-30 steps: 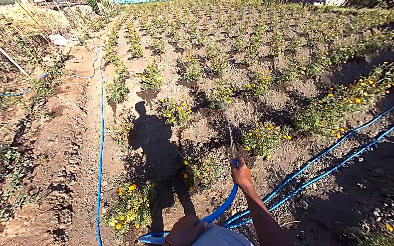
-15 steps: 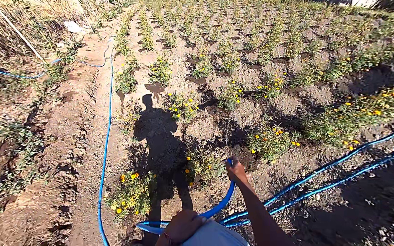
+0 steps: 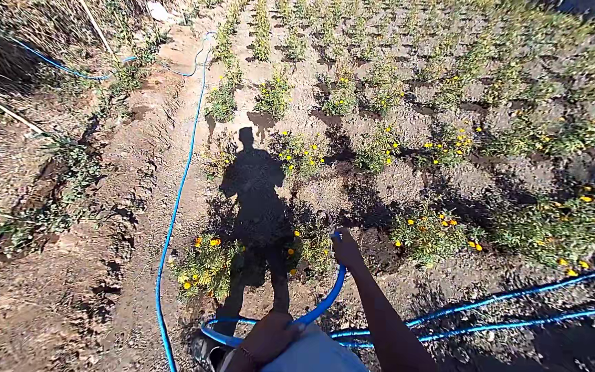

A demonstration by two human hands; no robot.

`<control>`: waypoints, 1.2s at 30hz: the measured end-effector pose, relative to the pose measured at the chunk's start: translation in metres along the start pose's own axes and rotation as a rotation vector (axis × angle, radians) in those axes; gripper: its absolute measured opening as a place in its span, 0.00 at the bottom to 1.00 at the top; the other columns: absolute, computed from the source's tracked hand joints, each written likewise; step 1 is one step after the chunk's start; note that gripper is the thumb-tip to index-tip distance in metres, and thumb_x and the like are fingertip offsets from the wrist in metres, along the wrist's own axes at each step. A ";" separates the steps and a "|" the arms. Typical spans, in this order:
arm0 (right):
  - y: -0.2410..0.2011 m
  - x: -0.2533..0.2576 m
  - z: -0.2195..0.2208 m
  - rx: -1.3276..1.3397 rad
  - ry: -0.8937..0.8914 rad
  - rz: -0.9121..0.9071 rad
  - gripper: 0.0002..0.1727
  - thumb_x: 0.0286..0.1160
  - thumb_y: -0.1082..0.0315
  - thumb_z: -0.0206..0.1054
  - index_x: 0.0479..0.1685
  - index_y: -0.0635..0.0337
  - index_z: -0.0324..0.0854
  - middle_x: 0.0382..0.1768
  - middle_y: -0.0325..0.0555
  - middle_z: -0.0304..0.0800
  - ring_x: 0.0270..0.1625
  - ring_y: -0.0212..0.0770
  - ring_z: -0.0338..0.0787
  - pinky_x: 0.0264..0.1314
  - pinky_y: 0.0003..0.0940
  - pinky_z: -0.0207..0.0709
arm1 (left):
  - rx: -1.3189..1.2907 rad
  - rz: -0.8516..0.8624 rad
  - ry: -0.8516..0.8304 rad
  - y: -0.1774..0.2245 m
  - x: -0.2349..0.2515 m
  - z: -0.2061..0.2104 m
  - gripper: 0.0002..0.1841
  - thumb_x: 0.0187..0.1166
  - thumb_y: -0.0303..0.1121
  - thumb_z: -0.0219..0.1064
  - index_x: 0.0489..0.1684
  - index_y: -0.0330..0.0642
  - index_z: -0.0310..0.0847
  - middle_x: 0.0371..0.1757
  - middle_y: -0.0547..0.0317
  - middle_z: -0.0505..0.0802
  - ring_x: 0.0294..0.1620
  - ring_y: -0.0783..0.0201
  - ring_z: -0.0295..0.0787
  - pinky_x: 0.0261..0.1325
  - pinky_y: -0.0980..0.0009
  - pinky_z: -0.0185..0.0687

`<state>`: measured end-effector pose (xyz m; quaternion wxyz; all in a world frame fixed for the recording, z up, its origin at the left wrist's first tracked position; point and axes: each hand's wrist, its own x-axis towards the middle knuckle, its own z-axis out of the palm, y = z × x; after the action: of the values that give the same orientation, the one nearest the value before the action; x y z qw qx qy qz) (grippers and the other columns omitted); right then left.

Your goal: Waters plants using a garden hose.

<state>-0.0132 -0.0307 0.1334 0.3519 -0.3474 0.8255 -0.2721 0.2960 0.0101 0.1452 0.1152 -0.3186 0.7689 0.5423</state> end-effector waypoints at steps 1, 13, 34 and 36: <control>0.002 0.000 -0.001 0.004 0.011 0.003 0.22 0.94 0.60 0.51 0.77 0.63 0.69 0.43 0.62 0.86 0.36 0.55 0.88 0.44 0.55 0.82 | 0.006 0.006 -0.002 -0.001 0.001 0.000 0.31 0.91 0.56 0.49 0.43 0.33 0.84 0.40 0.40 0.89 0.46 0.44 0.87 0.55 0.40 0.78; 0.017 0.000 -0.005 0.005 -0.006 0.024 0.21 0.95 0.58 0.50 0.78 0.59 0.66 0.37 0.56 0.83 0.29 0.50 0.84 0.37 0.52 0.81 | 0.033 0.053 -0.022 0.001 0.010 0.002 0.31 0.91 0.56 0.49 0.42 0.32 0.83 0.38 0.40 0.88 0.45 0.43 0.87 0.52 0.39 0.78; -0.010 0.013 0.024 -0.098 -0.141 -0.075 0.21 0.93 0.61 0.53 0.76 0.62 0.70 0.39 0.58 0.85 0.31 0.50 0.85 0.39 0.50 0.82 | -0.016 -0.006 0.014 -0.005 -0.006 0.003 0.31 0.91 0.56 0.49 0.41 0.32 0.83 0.38 0.40 0.88 0.45 0.43 0.86 0.53 0.39 0.77; -0.011 0.013 0.025 -0.099 -0.152 -0.093 0.20 0.93 0.61 0.53 0.75 0.63 0.70 0.38 0.57 0.84 0.31 0.50 0.84 0.39 0.50 0.82 | -0.020 -0.012 0.008 -0.006 -0.006 0.002 0.32 0.91 0.57 0.49 0.42 0.32 0.83 0.38 0.40 0.88 0.45 0.43 0.86 0.53 0.39 0.77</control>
<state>0.0030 -0.0525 0.1206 0.3827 -0.4220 0.7918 -0.2200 0.3039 0.0132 0.1428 0.1123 -0.3266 0.7618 0.5480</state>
